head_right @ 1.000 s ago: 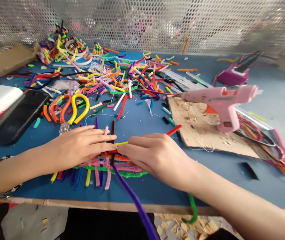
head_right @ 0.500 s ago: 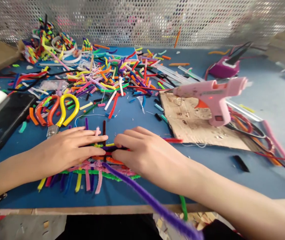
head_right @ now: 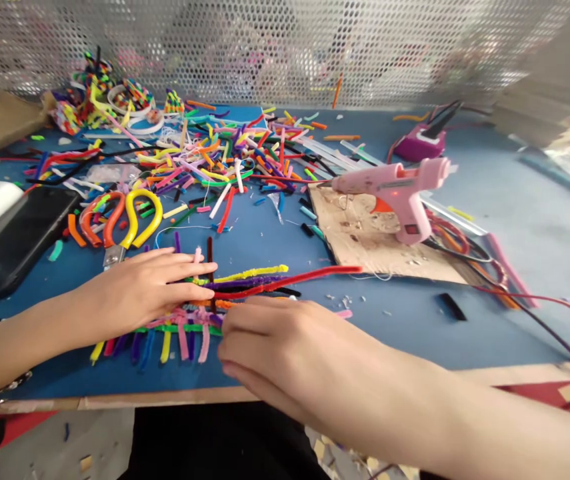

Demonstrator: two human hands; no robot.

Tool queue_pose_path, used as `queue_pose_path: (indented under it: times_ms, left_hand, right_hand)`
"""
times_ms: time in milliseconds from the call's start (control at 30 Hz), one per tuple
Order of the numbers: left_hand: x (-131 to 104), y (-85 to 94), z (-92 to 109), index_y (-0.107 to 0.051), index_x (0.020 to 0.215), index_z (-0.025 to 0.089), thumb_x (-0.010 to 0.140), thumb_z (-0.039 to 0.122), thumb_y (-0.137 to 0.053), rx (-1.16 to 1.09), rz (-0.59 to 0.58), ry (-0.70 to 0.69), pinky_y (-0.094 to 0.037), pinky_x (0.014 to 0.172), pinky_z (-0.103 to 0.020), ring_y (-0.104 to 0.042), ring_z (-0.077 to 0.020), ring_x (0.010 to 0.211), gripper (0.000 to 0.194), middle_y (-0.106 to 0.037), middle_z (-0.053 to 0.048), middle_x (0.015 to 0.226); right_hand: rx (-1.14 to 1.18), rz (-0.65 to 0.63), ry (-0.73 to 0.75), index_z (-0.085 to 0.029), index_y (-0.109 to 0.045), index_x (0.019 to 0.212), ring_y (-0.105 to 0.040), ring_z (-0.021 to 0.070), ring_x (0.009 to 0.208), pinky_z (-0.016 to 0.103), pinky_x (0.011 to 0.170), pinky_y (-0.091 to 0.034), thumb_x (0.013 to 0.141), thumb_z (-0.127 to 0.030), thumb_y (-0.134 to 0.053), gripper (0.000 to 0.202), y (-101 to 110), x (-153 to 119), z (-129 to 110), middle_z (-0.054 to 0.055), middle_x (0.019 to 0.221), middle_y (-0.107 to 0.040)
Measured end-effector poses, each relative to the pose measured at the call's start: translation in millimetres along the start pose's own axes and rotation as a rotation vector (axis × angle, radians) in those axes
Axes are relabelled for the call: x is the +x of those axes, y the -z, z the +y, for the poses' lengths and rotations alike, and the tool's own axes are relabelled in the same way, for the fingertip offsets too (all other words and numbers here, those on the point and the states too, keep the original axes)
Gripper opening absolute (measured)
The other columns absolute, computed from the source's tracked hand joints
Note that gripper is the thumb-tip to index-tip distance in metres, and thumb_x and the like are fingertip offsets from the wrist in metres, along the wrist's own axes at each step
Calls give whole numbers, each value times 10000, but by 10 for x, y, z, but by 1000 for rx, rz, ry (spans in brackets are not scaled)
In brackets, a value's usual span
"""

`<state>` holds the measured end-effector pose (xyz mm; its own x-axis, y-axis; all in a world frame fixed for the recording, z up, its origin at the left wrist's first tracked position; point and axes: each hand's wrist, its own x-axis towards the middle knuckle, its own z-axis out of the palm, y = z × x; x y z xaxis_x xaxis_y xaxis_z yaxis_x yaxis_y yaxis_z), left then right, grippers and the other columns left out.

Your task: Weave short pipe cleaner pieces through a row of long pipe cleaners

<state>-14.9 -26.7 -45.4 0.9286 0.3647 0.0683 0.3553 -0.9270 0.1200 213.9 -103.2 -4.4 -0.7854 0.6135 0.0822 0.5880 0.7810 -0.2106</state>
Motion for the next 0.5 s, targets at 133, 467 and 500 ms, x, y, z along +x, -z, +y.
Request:
queue_pose_path:
  times_ms: [133, 467, 500]
  left_hand:
    - [-6, -4, -8, -611, 1167, 243, 911, 148, -500, 2, 23, -13, -459, 969, -475, -552, -270, 1195, 295, -563, -81, 1330]
    - [-7, 10, 20, -547, 1253, 256, 936, 145, -459, 49, 46, -41, -485, 935, -507, -541, -296, 1207, 347, -551, -90, 1341]
    - [-9, 7, 20, -547, 1256, 272, 938, 152, -460, 52, 37, -42, -484, 935, -510, -532, -300, 1217, 351, -541, -91, 1351]
  right_hand:
    - [81, 128, -52, -132, -652, 934, -633, 145, 753, 247, 668, -534, 966, -171, -335, 321, -128, 38, 68, 94, 893, -637]
    - [115, 186, -64, -129, -652, 921, -654, 134, 726, 228, 630, -540, 949, -102, -345, 309, -264, 37, 166, 75, 877, -668]
    - [110, 192, -64, -135, -650, 926, -656, 135, 729, 226, 622, -536, 941, -93, -358, 295, -269, 42, 173, 67, 875, -670]
